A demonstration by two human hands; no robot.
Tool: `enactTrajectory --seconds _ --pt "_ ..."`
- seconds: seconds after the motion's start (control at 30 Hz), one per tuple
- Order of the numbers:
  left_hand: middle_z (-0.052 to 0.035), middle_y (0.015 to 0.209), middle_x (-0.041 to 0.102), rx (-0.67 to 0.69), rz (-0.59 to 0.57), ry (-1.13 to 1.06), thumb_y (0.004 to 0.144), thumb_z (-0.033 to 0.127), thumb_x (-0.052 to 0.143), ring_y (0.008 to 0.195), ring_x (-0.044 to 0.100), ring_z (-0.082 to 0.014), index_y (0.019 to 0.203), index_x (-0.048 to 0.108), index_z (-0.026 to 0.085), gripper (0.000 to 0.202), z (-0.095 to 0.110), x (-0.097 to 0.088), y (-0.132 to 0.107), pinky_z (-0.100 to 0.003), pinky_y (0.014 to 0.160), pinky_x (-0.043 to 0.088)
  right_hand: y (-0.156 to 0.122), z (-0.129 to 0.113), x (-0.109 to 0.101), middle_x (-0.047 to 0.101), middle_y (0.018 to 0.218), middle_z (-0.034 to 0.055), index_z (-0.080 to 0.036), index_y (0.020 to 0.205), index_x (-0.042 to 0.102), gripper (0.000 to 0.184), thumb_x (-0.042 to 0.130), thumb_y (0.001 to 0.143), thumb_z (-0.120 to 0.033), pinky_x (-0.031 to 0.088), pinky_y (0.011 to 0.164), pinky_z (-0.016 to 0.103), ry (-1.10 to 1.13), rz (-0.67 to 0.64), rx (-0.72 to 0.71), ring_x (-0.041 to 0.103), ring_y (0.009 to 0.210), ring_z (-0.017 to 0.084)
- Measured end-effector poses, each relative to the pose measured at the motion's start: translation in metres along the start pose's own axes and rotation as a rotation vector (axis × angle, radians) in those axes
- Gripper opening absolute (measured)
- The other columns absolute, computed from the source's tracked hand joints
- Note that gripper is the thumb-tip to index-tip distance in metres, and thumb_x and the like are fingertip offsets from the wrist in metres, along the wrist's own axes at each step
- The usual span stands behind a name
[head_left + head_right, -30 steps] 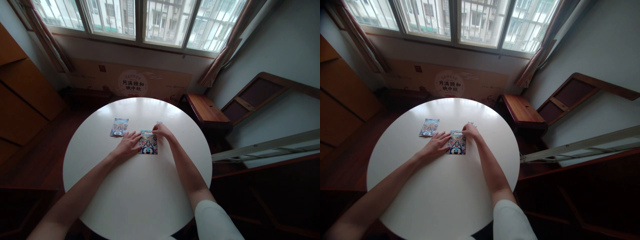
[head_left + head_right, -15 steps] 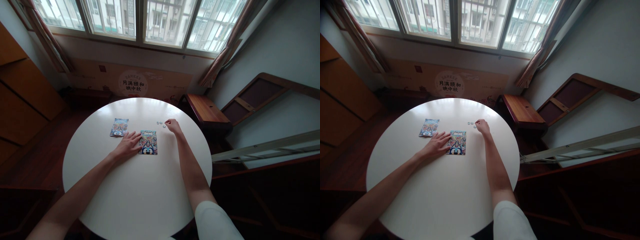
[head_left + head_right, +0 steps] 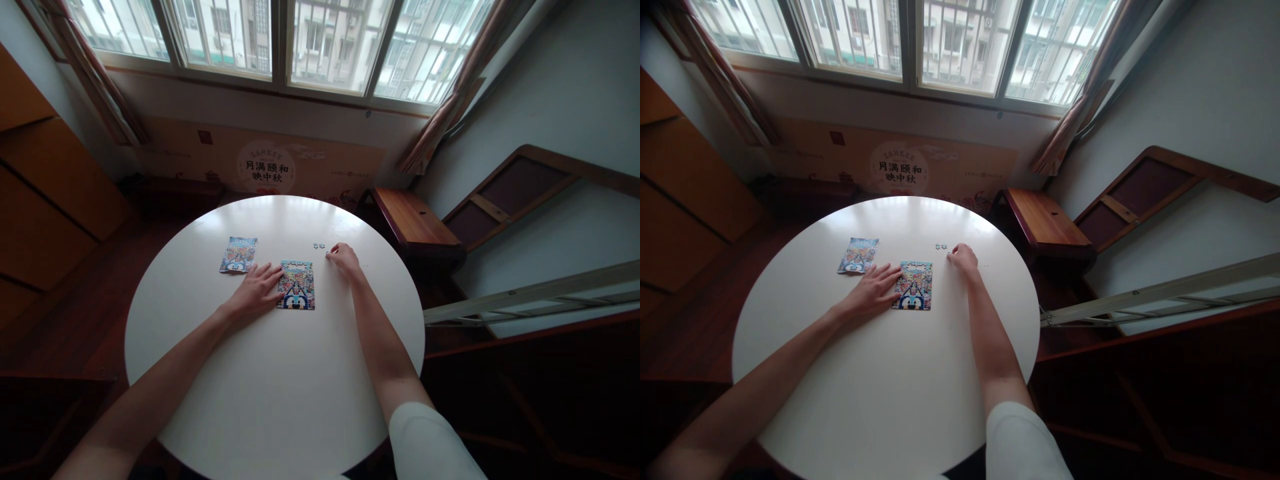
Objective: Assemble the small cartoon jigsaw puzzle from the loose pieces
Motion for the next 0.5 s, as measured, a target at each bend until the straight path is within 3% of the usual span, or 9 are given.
enactTrajectory --seconds 0.5 --pt "-0.0025 0.150 0.034 0.006 0.007 0.010 0.090 0.061 0.034 0.140 0.022 -0.0296 0.143 0.036 0.026 0.064 0.0002 -0.0001 -0.0003 -0.052 0.113 0.014 0.0055 0.0039 0.0051 0.067 0.102 0.0073 -0.018 0.092 0.067 0.023 0.066 0.070 -0.026 0.043 0.065 0.023 0.061 -0.023 0.007 0.061 0.084 0.017"
Point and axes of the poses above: each hand's wrist, its own y-axis towards the middle knuckle, its own x-axis out of the palm, z = x × y, the point moved 1 cm from there along y, towards the middle knuckle
